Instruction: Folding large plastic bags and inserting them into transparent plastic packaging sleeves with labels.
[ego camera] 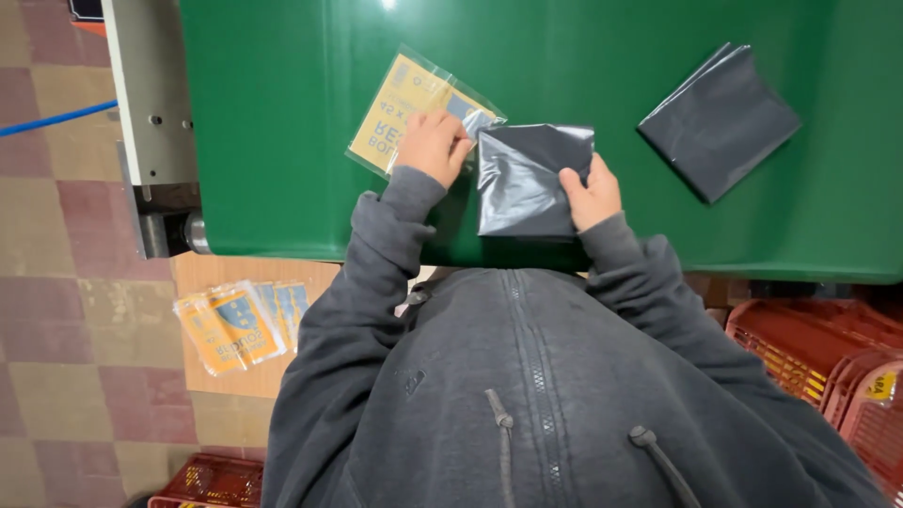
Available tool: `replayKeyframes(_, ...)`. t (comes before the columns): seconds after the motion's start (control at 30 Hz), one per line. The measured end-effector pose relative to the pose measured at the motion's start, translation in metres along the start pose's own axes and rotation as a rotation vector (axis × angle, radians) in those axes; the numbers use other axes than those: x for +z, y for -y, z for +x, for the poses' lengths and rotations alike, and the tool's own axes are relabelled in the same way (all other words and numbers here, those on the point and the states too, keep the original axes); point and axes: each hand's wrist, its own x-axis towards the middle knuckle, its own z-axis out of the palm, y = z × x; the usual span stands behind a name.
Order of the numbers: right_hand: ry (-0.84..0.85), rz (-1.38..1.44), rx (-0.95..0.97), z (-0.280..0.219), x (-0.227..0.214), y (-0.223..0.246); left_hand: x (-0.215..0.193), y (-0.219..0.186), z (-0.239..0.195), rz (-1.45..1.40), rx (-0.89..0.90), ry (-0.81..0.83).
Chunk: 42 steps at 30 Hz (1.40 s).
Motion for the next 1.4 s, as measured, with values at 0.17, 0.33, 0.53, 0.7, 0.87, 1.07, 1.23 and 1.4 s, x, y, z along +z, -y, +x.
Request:
replayKeyframes(0.17,0.022,0.001,-0.088,-0.006,0.038,0.002,0.003,-0.007,-0.006,-0.233,0.014,-0.066)
replayKeyframes(0.33,0.199,0.087,-0.182,-0.005,0.073,0.013,0.021,0.000,-0.012,-0.221,-0.027,-0.166)
replayKeyframes(0.53,0.446,-0.585,-0.406,0.024,0.092,0.003,0.034,0.003,-0.017,-0.317,-0.211,-0.292)
replayKeyframes(0.7,0.434,-0.815,-0.336,0.040,0.117,0.005,0.010,-0.025,-0.012,-0.278,0.041,-0.414)
replayKeyframes(0.87,0.061,-0.535,-0.483,0.029,0.096,0.021,0.001,-0.028,-0.010,-0.071,0.321,-0.612)
replayKeyframes(1.07,-0.218,-0.538,-0.421,0.052,0.095,0.025,-0.032,-0.054,-0.010,0.061,0.449,-0.746)
replayKeyframes(1.23,-0.248,-0.776,-0.987,0.071,0.075,0.014,-0.047,-0.025,-0.051,0.646,0.203,-0.724)
replayKeyframes(1.4,-0.110,-0.755,-1.215,0.052,0.060,0.033,-0.038,0.005,-0.105,0.701,0.127,-0.619)
